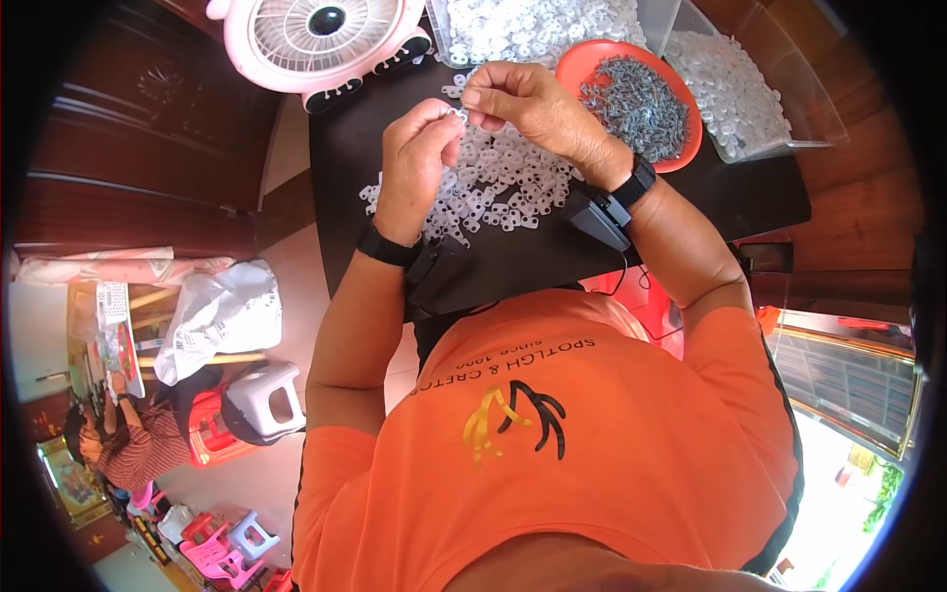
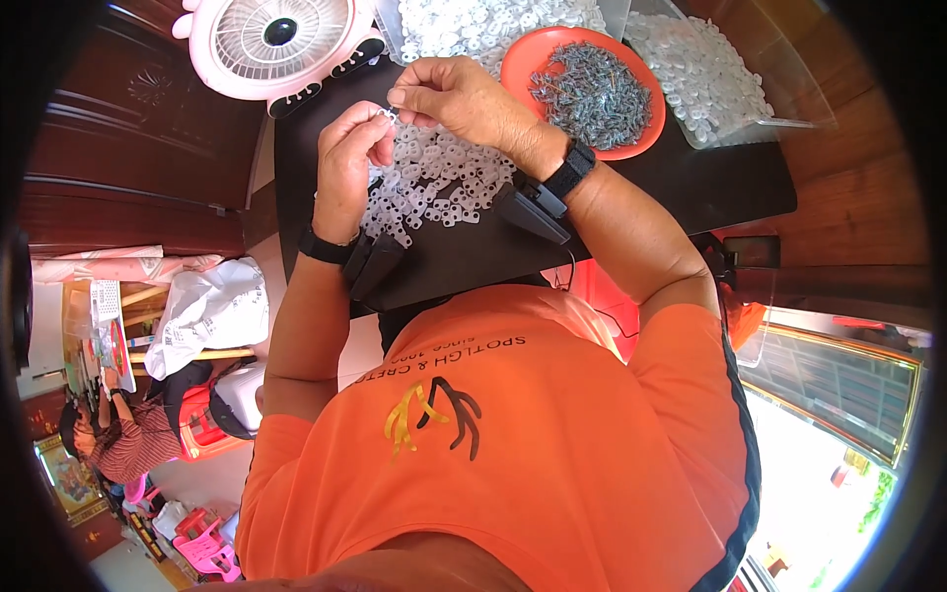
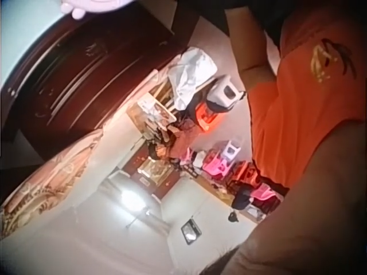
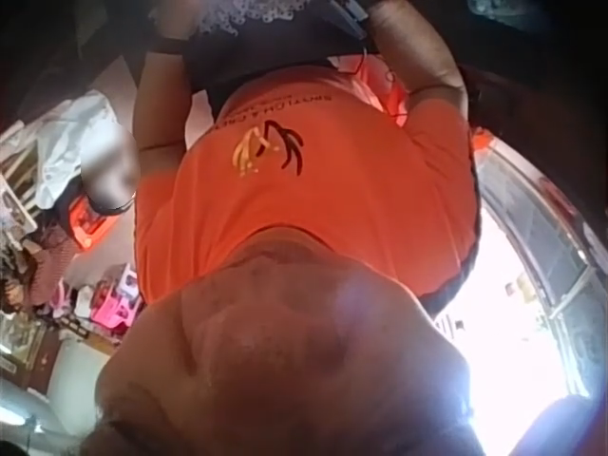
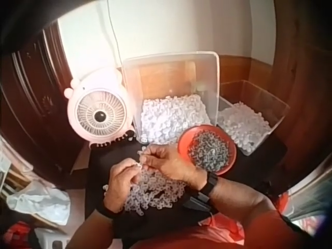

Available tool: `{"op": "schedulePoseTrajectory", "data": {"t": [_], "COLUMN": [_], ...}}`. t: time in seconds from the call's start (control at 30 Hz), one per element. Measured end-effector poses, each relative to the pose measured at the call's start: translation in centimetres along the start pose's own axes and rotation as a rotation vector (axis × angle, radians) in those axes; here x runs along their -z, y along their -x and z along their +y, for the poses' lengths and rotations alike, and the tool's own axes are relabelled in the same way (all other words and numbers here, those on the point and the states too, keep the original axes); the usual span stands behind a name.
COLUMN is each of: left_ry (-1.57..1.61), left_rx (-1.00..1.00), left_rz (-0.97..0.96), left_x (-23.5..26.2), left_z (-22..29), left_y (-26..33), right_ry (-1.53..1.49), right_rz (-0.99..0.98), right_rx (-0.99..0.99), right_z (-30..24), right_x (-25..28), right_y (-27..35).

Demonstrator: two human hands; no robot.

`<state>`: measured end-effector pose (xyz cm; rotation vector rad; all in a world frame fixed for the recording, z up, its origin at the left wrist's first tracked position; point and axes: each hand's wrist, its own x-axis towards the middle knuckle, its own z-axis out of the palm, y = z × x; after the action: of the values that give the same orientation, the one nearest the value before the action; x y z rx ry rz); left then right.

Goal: Manually assembling small white plastic clips and pins at a workbench.

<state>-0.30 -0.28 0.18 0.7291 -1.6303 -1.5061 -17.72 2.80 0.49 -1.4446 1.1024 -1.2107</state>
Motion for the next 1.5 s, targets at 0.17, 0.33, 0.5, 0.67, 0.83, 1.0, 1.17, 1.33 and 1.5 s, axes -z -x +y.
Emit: {"op": "schedulePoseTrajectory", "data": {"t": [0.17,0.33,0.5,0.67,0.83,1.0,1.17,1.33,1.5], "left_ry": [-0.018,-0.093,-0.098,-0.098,-0.115,-0.104,-0.162,-0.105,0.000], "left_rx": [0.000,0.019,-0.010,-0.025,-0.033,-0.040,0.026,-0.007,-0.116], "left_rz": [-0.014,-0.046,-0.033,-0.016,0.009,0.002,-0.045,-0.008,0.088], "left_x": [0.0,0.1,0.0,-0.2,-0.6,-0.5,-0.1,0.4,2.0], "left_z": [0.0,0.0,-0.7,-0.6,-0.8,-1.1,-0.5,-0.7,-0.5], "left_y": [0.0,0.0,-0.2,0.0,0.2,0.4,-0.1,-0.4,-0.8], "right_ry": [0.003,0.013,0.032,0.070,0.034,0.093,0.105,0.131,0.233], "right_rz": [-0.034,-0.039,-0.043,-0.048,-0.036,-0.036,-0.072,-0.006,0.117], "right_rx": [0.023,0.030,0.046,0.058,0.060,0.054,0.074,0.085,0.132], "right_z": [0.4,0.4,0.8,0.8,1.1,1.3,1.4,1.0,2.0], "right_x": [0.0,0.0,-0.1,-0.2,-0.5,-0.7,0.0,-0.1,-0.4], "right_y": [-0.1,-0.1,-0.1,0.0,0.0,0.1,-0.1,-0.3,-0.3]}}
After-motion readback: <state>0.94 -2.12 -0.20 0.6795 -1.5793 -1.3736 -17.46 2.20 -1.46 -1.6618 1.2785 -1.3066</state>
